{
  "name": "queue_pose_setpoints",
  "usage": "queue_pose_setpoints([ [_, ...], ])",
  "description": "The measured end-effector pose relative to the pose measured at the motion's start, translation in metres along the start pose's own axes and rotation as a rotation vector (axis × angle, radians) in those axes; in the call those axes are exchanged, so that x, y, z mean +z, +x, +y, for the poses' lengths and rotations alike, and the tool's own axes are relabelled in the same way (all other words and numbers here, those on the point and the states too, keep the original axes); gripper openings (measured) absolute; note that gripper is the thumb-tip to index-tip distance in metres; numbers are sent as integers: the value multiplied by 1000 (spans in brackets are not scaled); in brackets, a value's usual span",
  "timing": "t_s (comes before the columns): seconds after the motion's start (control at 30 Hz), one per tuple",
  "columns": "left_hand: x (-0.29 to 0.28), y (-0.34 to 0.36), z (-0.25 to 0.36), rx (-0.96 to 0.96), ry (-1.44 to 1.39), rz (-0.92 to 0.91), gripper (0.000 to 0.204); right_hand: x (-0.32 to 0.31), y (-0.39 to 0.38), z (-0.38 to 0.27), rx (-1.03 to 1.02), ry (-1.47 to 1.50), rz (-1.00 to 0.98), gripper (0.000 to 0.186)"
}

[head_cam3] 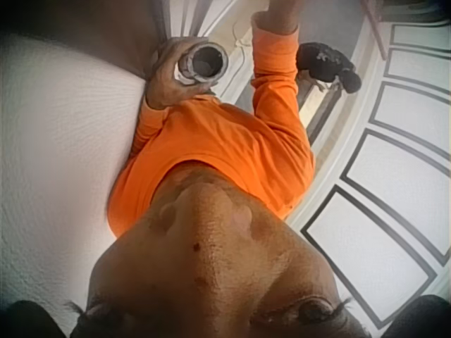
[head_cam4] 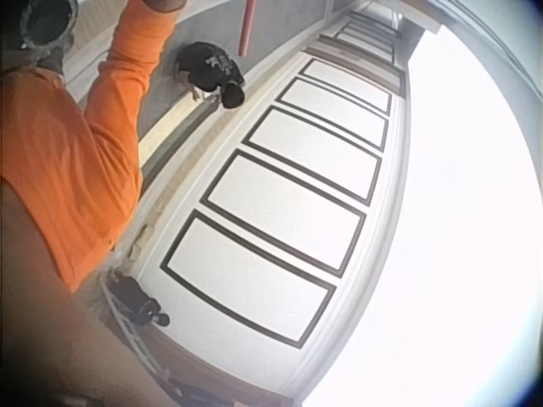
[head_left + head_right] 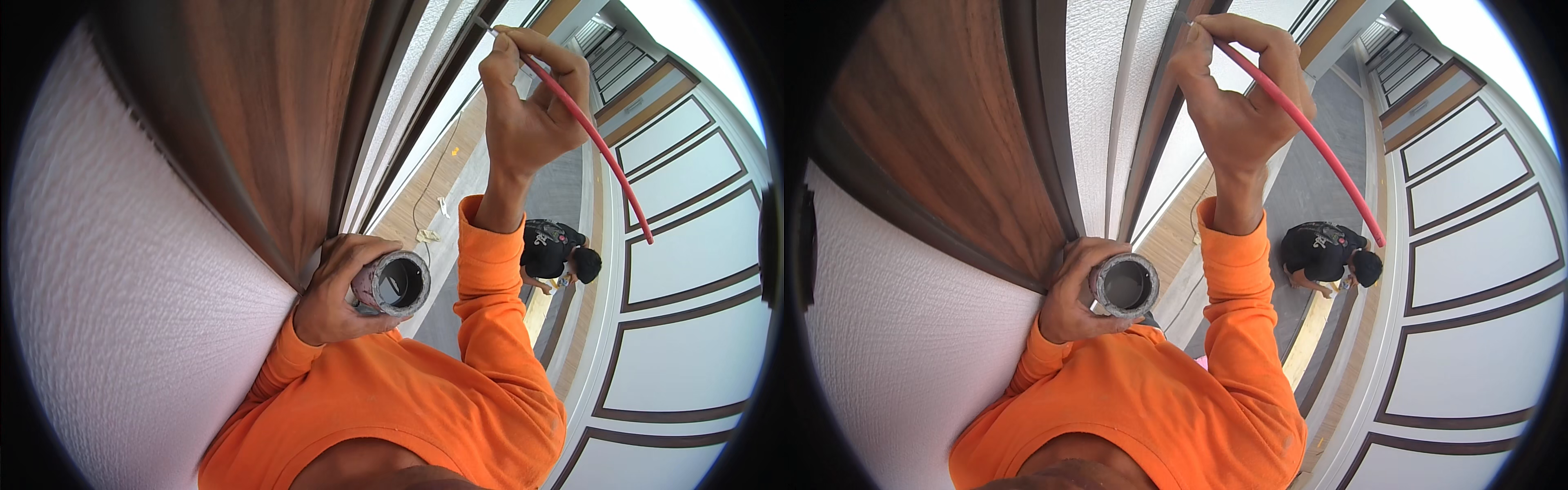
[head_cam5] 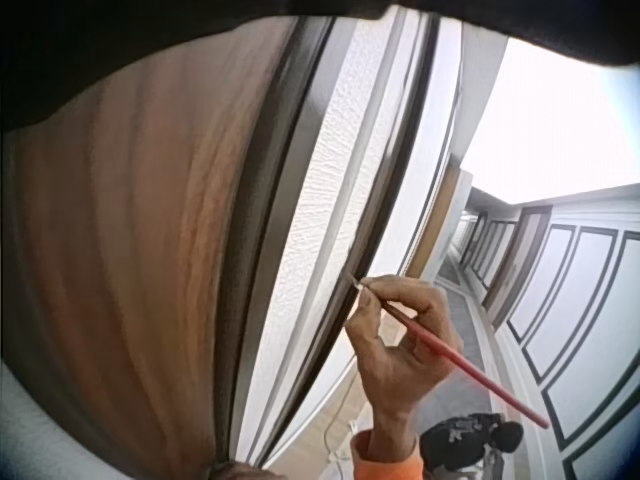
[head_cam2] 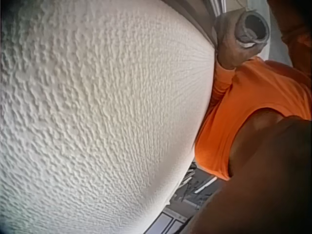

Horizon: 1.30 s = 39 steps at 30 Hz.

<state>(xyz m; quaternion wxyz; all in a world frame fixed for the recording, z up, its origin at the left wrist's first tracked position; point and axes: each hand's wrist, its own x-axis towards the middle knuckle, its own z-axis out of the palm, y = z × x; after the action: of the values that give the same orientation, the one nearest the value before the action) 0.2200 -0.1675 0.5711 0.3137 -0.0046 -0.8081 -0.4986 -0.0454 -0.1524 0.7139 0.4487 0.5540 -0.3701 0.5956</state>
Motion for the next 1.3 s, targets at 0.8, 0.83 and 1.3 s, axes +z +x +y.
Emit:
queue_pose_setpoints([
  [0.8, 0, 0, -1, 10, 13, 5, 82, -1, 0, -1, -25, -97, -41, 18],
  [0.83, 0, 0, -1, 11, 14, 8, 82, -3, 4, -7, -31, -116, -79, 18],
  [1.3, 0, 1, -1, 32, 24, 18, 81, -3, 7, -7, -22, -133, -129, 18],
])
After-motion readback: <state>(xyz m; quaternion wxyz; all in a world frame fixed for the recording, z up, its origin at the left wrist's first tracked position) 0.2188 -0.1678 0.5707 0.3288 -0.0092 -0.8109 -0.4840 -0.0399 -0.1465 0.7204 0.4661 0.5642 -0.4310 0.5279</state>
